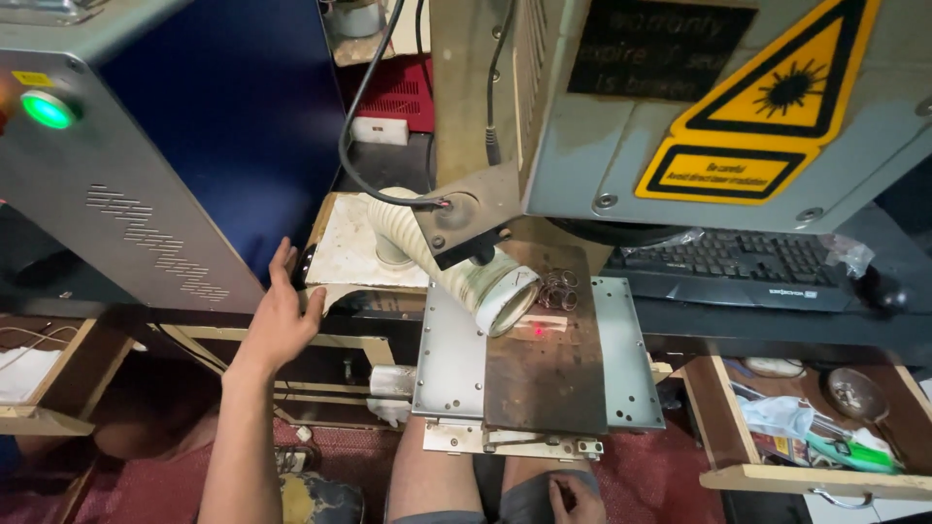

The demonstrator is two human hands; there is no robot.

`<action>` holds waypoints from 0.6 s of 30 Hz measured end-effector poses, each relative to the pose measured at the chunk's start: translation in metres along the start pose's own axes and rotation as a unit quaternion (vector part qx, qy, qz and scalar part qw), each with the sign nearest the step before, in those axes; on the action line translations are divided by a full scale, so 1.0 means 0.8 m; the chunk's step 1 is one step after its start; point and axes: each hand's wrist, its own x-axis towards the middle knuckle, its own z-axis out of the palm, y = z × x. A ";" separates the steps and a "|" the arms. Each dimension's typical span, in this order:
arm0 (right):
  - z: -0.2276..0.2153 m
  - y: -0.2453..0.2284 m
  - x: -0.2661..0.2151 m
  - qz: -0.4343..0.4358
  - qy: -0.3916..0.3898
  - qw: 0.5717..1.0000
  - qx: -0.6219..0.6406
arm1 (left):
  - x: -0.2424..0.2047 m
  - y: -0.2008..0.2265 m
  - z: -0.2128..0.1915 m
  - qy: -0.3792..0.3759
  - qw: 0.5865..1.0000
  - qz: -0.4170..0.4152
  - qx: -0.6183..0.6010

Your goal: Using a laser welding machine to join small metal rings for jewelry making.

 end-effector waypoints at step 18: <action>-0.007 -0.011 -0.001 0.016 -0.004 1.000 -0.004 | 0.002 0.000 0.004 -0.023 0.999 -0.037 -0.027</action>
